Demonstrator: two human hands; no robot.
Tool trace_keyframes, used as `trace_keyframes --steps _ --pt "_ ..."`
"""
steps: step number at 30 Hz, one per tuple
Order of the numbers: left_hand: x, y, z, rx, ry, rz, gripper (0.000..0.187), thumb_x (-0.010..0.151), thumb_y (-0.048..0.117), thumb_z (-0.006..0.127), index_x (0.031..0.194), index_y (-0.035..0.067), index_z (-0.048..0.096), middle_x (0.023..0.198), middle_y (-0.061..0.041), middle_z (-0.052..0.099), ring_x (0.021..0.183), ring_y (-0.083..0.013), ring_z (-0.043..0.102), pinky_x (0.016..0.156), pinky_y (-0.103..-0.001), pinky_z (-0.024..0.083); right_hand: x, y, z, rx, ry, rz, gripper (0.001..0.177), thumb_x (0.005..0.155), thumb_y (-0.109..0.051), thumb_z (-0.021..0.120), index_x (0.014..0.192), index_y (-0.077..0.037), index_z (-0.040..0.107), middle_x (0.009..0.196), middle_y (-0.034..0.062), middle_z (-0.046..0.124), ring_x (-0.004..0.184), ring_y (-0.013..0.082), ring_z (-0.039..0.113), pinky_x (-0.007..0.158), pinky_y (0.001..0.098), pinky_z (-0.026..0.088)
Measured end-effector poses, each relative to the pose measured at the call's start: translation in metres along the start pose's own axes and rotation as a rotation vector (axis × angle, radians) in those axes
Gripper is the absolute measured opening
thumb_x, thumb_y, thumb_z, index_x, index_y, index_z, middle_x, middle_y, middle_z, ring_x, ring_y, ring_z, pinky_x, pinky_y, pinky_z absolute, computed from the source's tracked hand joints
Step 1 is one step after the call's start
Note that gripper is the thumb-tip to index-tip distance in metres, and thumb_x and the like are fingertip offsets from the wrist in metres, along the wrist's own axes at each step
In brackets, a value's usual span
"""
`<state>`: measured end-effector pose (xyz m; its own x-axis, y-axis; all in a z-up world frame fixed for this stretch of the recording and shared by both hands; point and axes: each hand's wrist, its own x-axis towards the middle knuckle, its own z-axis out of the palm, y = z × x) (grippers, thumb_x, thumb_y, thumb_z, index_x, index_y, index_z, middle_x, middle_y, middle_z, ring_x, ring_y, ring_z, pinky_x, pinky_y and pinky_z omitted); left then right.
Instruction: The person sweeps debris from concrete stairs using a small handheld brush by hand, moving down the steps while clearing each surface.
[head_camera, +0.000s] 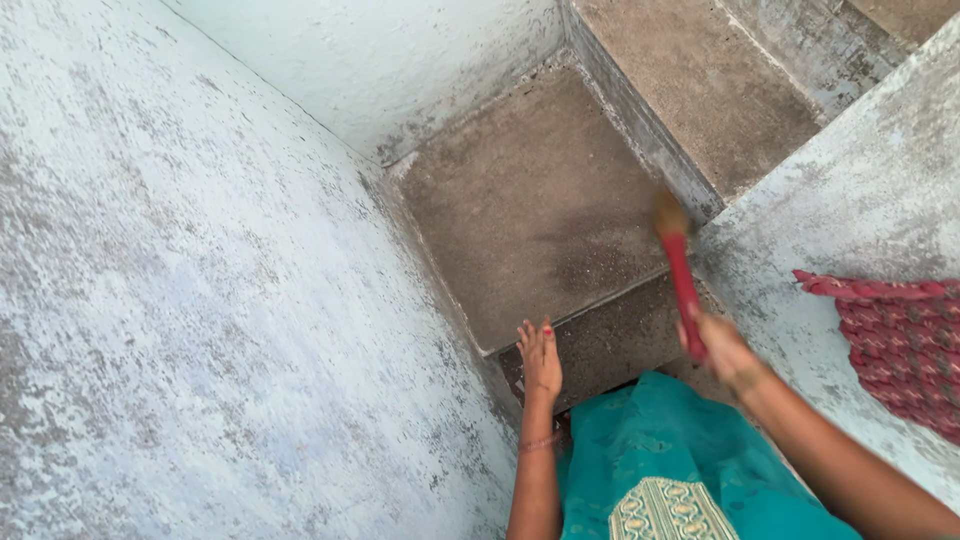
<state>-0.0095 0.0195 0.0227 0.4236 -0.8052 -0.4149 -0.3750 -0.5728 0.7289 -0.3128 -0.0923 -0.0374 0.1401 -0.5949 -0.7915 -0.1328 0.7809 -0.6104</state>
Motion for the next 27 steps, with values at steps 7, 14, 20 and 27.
trace_keyframes --steps 7,14,20,27 --pt "-0.005 0.013 -0.013 0.044 -0.022 -0.091 0.098 0.088 0.081 0.007 0.157 0.020 0.040 0.171 -0.013 0.010 0.159 -0.0316 -0.004 0.127 -0.049 0.000 -0.109 0.025 0.042 0.285 0.093 0.084 0.036 0.097 -0.032 0.059 0.129 -0.016 0.058 0.087 0.0014 0.065 0.064 0.0117 0.063 0.051 0.0291 0.050" --pt "-0.003 0.011 0.002 0.038 -0.054 0.006 0.094 0.092 0.078 0.010 0.157 0.016 0.040 0.171 -0.017 0.011 0.159 -0.0341 -0.004 0.127 -0.049 0.000 0.028 0.005 0.063 0.120 -0.005 -0.110 0.040 0.100 -0.033 0.057 0.137 -0.017 0.053 0.074 0.0066 0.059 0.055 0.0182 0.057 0.049 0.0322 0.050" --pt "-0.007 -0.018 0.003 0.047 -0.044 0.004 0.092 0.094 0.075 0.010 0.157 0.016 0.042 0.170 -0.018 0.013 0.159 -0.0346 -0.001 0.127 -0.049 0.000 -0.029 0.055 -0.007 0.066 -0.006 0.036 0.039 0.104 -0.043 0.047 0.089 -0.007 0.053 0.062 0.0092 0.053 0.047 0.0216 0.048 0.043 0.0373 0.038" --pt "0.002 -0.024 -0.012 0.076 -0.008 0.013 0.093 0.094 0.076 0.008 0.157 0.016 0.041 0.170 -0.017 0.015 0.159 -0.0342 0.000 0.128 -0.049 0.000 -0.173 0.066 -0.047 0.116 0.022 0.290 0.025 0.101 -0.035 0.057 0.115 -0.015 0.061 0.073 0.0056 0.061 0.054 0.0179 0.053 0.048 0.0368 0.045"
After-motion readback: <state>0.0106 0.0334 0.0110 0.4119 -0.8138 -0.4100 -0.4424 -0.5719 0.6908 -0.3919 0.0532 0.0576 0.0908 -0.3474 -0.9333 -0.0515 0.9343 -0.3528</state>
